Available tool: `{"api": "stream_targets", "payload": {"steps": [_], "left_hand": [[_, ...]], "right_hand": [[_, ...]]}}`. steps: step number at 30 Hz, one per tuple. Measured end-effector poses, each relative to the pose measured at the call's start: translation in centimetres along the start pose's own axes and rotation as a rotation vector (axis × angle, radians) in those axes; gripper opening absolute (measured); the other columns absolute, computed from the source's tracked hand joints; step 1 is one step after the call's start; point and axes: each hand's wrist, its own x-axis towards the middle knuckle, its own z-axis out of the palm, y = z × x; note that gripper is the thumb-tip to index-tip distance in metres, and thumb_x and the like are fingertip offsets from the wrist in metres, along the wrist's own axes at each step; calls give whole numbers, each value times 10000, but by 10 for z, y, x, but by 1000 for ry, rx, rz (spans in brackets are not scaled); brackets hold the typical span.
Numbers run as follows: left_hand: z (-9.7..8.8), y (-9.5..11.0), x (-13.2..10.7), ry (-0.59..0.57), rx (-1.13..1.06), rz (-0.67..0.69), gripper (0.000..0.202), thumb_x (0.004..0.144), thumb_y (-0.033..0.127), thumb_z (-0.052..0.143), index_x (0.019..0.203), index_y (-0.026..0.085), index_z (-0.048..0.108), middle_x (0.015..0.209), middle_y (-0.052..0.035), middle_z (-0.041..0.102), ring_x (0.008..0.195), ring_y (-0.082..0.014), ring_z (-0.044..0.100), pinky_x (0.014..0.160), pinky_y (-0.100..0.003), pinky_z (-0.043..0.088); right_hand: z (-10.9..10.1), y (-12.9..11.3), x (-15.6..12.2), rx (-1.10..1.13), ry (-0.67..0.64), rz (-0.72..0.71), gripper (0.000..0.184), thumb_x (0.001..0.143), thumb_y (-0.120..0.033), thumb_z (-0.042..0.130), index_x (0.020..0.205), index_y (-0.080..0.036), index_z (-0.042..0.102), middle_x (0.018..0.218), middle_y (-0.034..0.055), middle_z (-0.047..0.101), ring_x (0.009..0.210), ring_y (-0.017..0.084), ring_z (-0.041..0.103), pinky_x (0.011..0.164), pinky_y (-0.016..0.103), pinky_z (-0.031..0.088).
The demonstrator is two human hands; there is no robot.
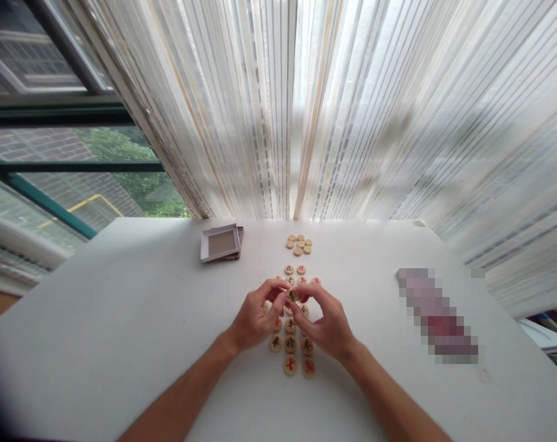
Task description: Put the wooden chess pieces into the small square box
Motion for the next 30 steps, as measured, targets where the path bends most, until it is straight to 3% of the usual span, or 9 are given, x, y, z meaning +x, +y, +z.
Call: {"api": "stream_targets", "payload": {"steps": [13, 22, 30], "left_hand": [[-1, -2, 0, 46, 27, -18, 160, 934, 334, 629, 987, 183, 629, 757, -21, 738, 670, -136, 683, 661, -227, 529], [-2, -1, 2, 42, -9, 3, 173, 983, 285, 527, 1072, 172, 622, 875, -51, 723, 727, -140, 685, 697, -240, 544], [-2, -1, 1, -3, -63, 16, 221, 966, 248, 534, 1168, 171, 578, 848, -41, 698, 776, -153, 686, 723, -252, 550]], "right_hand": [[2, -1, -3, 5, -50, -25, 256, 874, -139, 671, 1100, -249, 621, 920, 23, 696, 777, 168, 646, 726, 302, 559], [2, 4, -4, -7, -29, 12, 269, 890, -174, 674, 1141, -250, 618, 983, 43, 713, 795, 176, 667, 744, 320, 580], [0, 2, -2, -17, 9, 5, 264, 898, -184, 677, 1151, -240, 630, 994, 50, 725, 779, 168, 685, 736, 308, 585]]}}
